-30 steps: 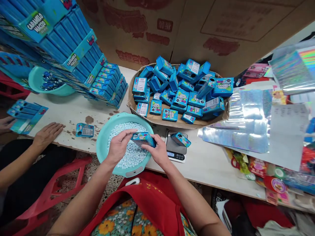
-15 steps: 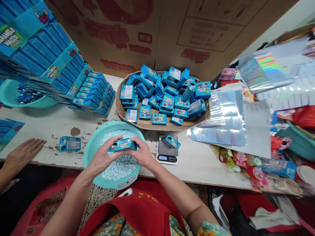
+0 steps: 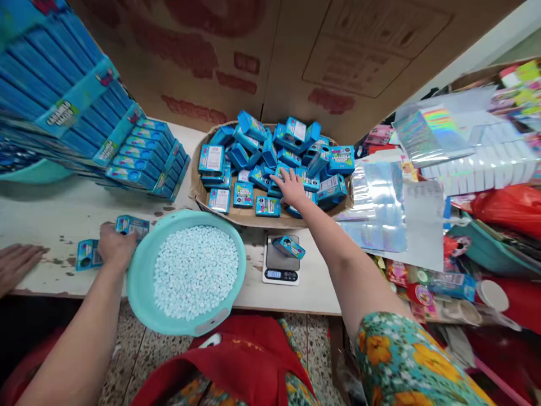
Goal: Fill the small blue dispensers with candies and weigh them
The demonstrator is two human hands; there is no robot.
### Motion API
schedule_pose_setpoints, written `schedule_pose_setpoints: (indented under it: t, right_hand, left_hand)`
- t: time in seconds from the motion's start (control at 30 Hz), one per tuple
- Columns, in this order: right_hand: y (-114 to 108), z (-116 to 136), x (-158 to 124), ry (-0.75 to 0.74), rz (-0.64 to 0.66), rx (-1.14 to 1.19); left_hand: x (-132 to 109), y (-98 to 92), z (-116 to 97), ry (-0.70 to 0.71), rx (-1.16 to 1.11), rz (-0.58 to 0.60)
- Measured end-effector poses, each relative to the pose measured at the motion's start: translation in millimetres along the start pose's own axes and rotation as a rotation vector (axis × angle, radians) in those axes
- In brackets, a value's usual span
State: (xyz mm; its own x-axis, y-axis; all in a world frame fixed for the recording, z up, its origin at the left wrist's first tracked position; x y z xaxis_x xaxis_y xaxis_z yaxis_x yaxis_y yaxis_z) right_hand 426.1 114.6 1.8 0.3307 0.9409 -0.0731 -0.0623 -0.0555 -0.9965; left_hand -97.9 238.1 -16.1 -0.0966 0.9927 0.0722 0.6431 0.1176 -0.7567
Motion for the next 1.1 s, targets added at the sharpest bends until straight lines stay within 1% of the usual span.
schedule_pose_setpoints:
  t: [0.03, 0.07, 0.1, 0.13, 0.2, 0.23, 0.27, 0.3, 0.33, 0.37, 0.4, 0.47, 0.5, 0.53, 0.57, 0.63, 0.67, 0.7, 0.73, 0.8, 0.87, 0.9, 0.97, 1.0, 1.03, 1.1]
  right_hand:
    - [2, 0, 2, -0.018, 0.012, -0.071]
    - [3, 0, 4, -0.031, 0.014, -0.128]
    - [2, -1, 4, -0.040, 0.011, -0.169]
    - [0, -2, 3, -0.048, 0.008, -0.193]
    - [-4, -5, 0, -0.074, 0.012, -0.187]
    - [-7, -7, -4, -0.087, 0.012, -0.155]
    - [-11, -10, -7, -0.091, 0.004, -0.102]
    - [-15, -13, -11, -0.077, -0.019, -0.028]
    - [-20, -16, -16, -0.046, -0.058, 0.065]
    - [-27, -18, -22, -0.003, -0.112, 0.170]
    - [-34, -19, -29, 0.042, -0.176, 0.280]
    - [-50, -17, -46, 0.102, -0.297, 0.488]
    - [-58, -13, -57, 0.110, -0.345, 0.586]
    - [-67, -7, -69, 0.111, -0.382, 0.685]
    - [-74, 2, -82, 0.115, -0.412, 0.788]
    - [-83, 22, -110, 0.147, -0.438, 1.009]
    - [-84, 33, -123, 0.176, -0.419, 1.118]
    - [-82, 46, -137, 0.210, -0.372, 1.219]
    - [-77, 59, -149, 0.246, -0.295, 1.306]
    - [-64, 85, -171, 0.299, -0.114, 1.427]
    - [-50, 109, -188, 0.300, 0.049, 1.468]
    - [-45, 119, -194, 0.283, 0.103, 1.456]
    - [-38, 136, -202, 0.226, 0.145, 1.374]
    - [-37, 144, -205, 0.187, 0.138, 1.313]
    - [-37, 152, -206, 0.143, 0.118, 1.247]
    - [-37, 169, -205, 0.051, 0.073, 1.122]
  left_hand:
    - [-1, 3.1, 4, -0.041, 0.089, 0.028]
    - [-6, 3.6, 3, -0.049, 0.197, 0.041]
    - [-13, 2.2, -1, -0.003, 0.287, 0.031]
    - [-24, 0.2, -9, 0.105, 0.322, -0.001]
    - [-56, -2.1, -29, 0.377, 0.305, -0.067]
    - [-77, 0.0, -37, 0.489, 0.272, -0.055]
    - [-99, 5.2, -43, 0.560, 0.237, 0.003]
    - [-120, 13.2, -46, 0.579, 0.216, 0.091]
    - [-139, 23.0, -46, 0.557, 0.220, 0.178]
    - [-155, 33.5, -45, 0.498, 0.249, 0.244]
    - [-168, 43.7, -44, 0.416, 0.289, 0.280]
    - [-182, 61.3, -46, 0.248, 0.347, 0.286]
    - [-186, 69.1, -49, 0.196, 0.349, 0.286]
    - [-188, 76.7, -55, 0.181, 0.334, 0.301]
    - [-190, 83.9, -63, 0.200, 0.307, 0.328]
    - [-194, 96.1, -80, 0.280, 0.245, 0.381]
    - [-195, 100.5, -87, 0.309, 0.217, 0.388]
    - [-197, 103.6, -91, 0.318, 0.187, 0.381]
    - [-197, 105.5, -94, 0.303, 0.147, 0.365]
    - [-194, 104.4, -92, 0.194, 0.007, 0.322]
    - [-187, 95.9, -87, -0.011, -0.253, 0.285]
    - [-184, 88.8, -85, -0.130, -0.416, 0.269]
    - [-179, 69.8, -90, -0.326, -0.748, 0.249]
    - [-177, 58.6, -96, -0.382, -0.895, 0.246]
    - [-175, 47.3, -105, -0.405, -1.024, 0.247]
    - [-173, 27.0, -125, -0.381, -1.227, 0.237]
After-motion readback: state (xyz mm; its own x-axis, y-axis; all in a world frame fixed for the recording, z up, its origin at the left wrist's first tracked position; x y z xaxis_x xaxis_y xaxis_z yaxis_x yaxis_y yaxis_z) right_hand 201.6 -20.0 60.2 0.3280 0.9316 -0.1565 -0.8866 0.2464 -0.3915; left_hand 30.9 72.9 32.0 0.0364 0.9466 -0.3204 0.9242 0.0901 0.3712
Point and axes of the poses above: each hand's wrist, its own x-axis towards the middle knuckle, its own y-axis out of the palm, z = x × y, the point moved 3 cm from there along x, towards the middle knuckle, and after that the axes turned 11 degrees about y, right-handed, at the moved point
